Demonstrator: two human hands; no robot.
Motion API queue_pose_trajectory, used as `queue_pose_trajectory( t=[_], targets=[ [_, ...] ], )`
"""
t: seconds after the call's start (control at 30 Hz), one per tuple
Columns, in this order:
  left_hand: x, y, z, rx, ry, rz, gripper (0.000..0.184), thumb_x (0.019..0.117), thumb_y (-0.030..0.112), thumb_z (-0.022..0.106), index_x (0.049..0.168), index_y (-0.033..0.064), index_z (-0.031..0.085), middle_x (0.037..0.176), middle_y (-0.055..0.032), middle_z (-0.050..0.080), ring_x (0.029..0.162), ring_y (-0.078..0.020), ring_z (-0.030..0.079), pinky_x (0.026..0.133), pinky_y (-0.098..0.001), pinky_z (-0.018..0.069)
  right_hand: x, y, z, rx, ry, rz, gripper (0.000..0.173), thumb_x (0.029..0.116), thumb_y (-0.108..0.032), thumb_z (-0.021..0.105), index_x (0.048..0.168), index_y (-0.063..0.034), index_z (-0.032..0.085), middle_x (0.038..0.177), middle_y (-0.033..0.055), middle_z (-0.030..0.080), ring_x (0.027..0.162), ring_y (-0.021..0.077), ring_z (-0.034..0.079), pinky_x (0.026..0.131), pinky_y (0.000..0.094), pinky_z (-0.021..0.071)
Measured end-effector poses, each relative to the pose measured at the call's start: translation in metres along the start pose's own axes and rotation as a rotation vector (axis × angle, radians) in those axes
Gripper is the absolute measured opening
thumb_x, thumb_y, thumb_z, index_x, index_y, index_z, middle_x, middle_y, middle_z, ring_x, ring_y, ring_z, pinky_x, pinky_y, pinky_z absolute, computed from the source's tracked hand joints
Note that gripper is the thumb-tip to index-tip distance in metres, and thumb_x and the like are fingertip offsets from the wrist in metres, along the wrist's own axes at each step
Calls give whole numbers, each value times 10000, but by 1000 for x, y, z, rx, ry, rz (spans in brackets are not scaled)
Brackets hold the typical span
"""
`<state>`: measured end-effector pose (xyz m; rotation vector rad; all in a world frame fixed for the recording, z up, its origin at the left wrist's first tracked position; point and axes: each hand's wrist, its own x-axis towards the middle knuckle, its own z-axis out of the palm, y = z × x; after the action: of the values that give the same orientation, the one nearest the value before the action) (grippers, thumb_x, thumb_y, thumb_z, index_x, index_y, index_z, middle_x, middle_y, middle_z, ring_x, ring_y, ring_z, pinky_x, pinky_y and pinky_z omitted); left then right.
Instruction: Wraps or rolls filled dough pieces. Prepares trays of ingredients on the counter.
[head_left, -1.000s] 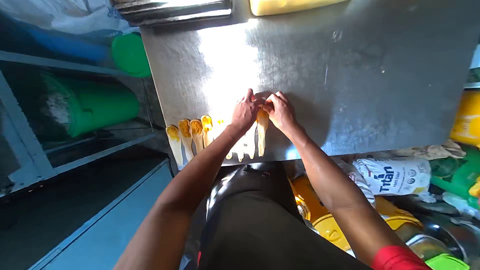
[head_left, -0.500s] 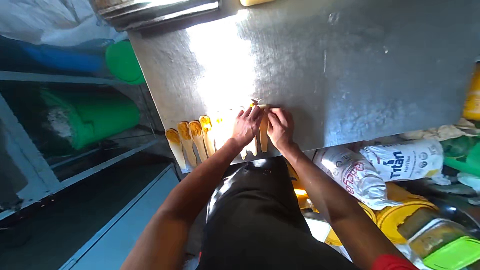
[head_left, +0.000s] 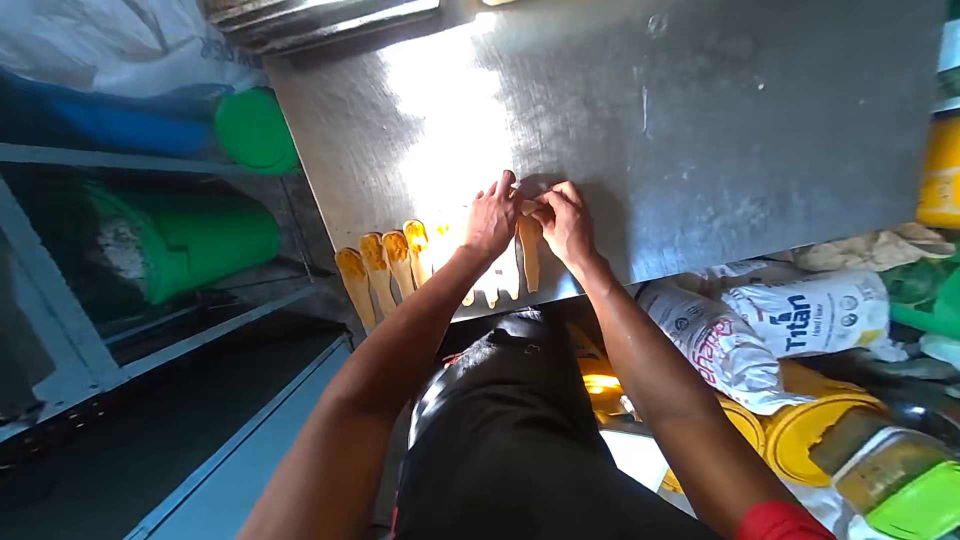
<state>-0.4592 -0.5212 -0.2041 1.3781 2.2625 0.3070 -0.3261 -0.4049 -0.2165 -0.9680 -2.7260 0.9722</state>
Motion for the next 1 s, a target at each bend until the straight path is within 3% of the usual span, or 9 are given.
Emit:
queue_pose_trajectory(
  t=[0.13,0.3,0.37,0.43,0.5,0.63,0.7,0.87,1.0],
  targets=[
    [-1,0,12,-277,195,59,153,986,156,631,1080,60,704,1041,-104,707,965,-271,705,856,-468,593,-6,1,1,244,64,194,189,939,-209,742,1091,-101,709,987,47,743,890,160,718,828,405,608],
    [3,14,30,-440,329,-263,145,943,182,686,1027,68,715,981,-102,730,923,-265,717,831,-486,588,-7,-8,26,115,338,232,152,915,-248,747,992,-121,719,890,9,724,792,140,695,719,376,587],
    [2,22,34,-374,393,-332,140,931,195,683,998,77,718,960,-92,733,907,-268,719,801,-495,582,-16,-13,30,21,358,184,151,939,-221,735,994,-87,692,903,73,684,803,216,674,692,427,562],
    [-3,30,37,-354,412,-340,155,963,201,658,1027,72,717,1002,-93,731,948,-263,716,828,-482,587,-24,-18,32,-23,350,157,150,946,-190,723,1030,-70,685,946,110,672,842,259,672,693,455,557],
    [-18,41,35,-354,375,-295,153,1003,182,615,1071,78,703,1063,-106,718,964,-274,714,820,-477,598,-39,-20,26,-31,282,105,209,978,-184,677,1166,-96,661,1084,112,660,985,271,665,782,467,562],
    [-57,47,29,-266,189,-143,388,982,110,633,1369,121,623,1340,-110,612,1036,-298,681,787,-498,601,-57,-14,25,-30,155,25,428,982,-153,614,1410,-155,613,1377,86,609,1243,268,588,981,512,499],
    [-57,45,40,-122,94,-126,473,950,109,653,1419,140,600,1457,-117,518,1095,-323,648,762,-507,599,-61,-10,32,-61,166,-10,378,955,-149,652,1332,-145,672,1380,94,615,1240,282,591,972,520,497],
    [-46,52,28,-43,-99,-136,332,997,64,572,1317,82,656,1482,-132,503,1169,-358,622,849,-535,585,-57,-7,8,-149,-36,-80,235,908,-68,692,1128,-128,751,1424,127,567,1289,358,533,965,587,475],
    [-66,52,4,-48,-116,-120,512,951,37,629,1452,74,527,1429,-193,501,1030,-335,674,810,-461,600,-29,-14,-20,-115,44,-116,261,982,-91,570,1181,-112,738,1275,113,649,1119,285,646,892,501,542]
  ],
)
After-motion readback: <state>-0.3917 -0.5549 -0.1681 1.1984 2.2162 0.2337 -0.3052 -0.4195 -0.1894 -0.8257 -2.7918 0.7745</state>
